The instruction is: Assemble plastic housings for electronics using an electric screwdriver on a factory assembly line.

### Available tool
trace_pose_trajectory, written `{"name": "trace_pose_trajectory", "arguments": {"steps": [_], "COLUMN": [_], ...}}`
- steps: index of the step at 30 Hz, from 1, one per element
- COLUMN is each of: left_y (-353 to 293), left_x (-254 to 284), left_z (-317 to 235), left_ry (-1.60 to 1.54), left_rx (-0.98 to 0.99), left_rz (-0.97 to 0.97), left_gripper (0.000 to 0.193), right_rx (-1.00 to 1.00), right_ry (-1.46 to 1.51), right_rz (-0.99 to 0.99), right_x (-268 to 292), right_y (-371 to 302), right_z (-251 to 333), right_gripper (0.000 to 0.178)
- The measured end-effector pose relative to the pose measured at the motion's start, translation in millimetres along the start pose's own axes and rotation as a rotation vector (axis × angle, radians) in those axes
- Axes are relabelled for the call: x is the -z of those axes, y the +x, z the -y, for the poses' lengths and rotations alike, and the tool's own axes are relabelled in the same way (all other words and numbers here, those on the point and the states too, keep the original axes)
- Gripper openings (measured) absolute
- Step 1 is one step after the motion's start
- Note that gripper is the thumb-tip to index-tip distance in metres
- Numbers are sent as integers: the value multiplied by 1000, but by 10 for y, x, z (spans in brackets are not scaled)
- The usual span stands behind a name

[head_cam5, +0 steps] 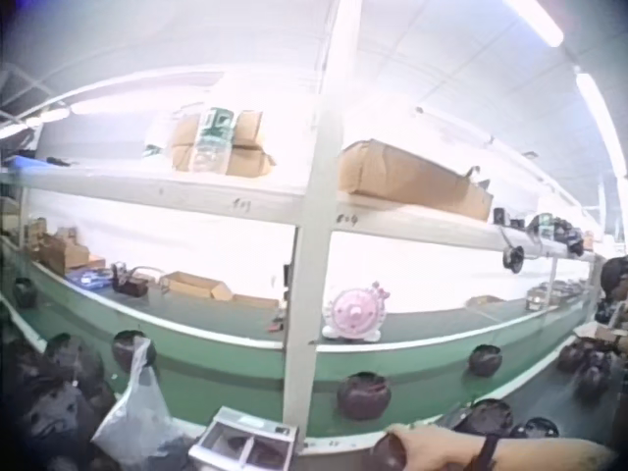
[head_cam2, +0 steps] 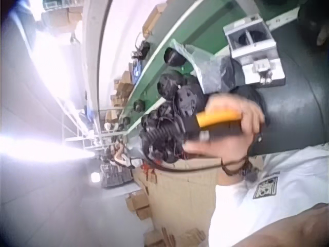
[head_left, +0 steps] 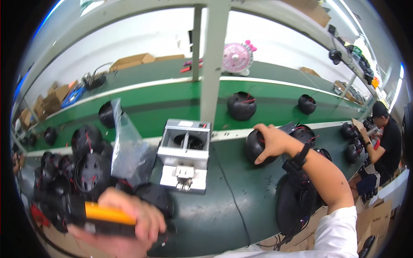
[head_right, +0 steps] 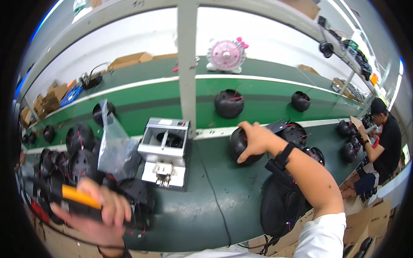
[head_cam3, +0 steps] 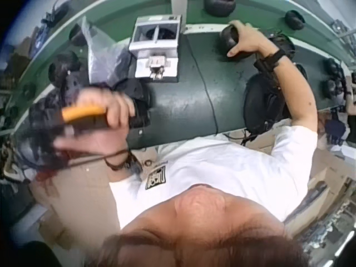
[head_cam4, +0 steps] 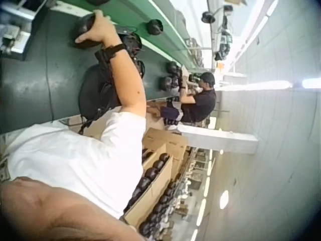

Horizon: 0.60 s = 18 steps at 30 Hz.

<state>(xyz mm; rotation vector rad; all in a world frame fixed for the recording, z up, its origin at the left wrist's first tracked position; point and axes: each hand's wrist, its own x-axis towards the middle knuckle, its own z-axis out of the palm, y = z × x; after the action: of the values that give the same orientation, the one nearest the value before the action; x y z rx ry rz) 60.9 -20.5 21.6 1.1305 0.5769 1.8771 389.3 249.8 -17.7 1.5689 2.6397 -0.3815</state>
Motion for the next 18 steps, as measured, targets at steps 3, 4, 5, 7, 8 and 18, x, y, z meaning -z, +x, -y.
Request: {"name": "trace_pose_trajectory", "arguments": {"steps": [3, 4, 5, 7, 8, 18], "left_y": [484, 563, 628, 696, 703, 685], "left_x": [-243, -218, -182, -35, 24, -149], "left_z": [326, 337, 401, 671, 734, 757], "left_ry": [5, 76, 157, 134, 221, 398], "left_rx": [44, 64, 63, 22, 7, 243], "left_rz": [-185, -186, -147, -41, 45, -142], "left_gripper": [95, 98, 101, 98, 91, 100], "right_rx": [-31, 44, 101, 256, 345, 710], "right_ry": [-42, 4, 43, 128, 158, 297], "right_rz": [-127, -137, -147, -149, -157, -466], "right_x": [192, 252, 301, 284, 234, -1038], "right_y": [-396, -512, -653, -933, -1068, -1399], "right_z": [155, 382, 576, 861, 1017, 1354], "right_gripper": [114, 112, 110, 106, 105, 73]}}
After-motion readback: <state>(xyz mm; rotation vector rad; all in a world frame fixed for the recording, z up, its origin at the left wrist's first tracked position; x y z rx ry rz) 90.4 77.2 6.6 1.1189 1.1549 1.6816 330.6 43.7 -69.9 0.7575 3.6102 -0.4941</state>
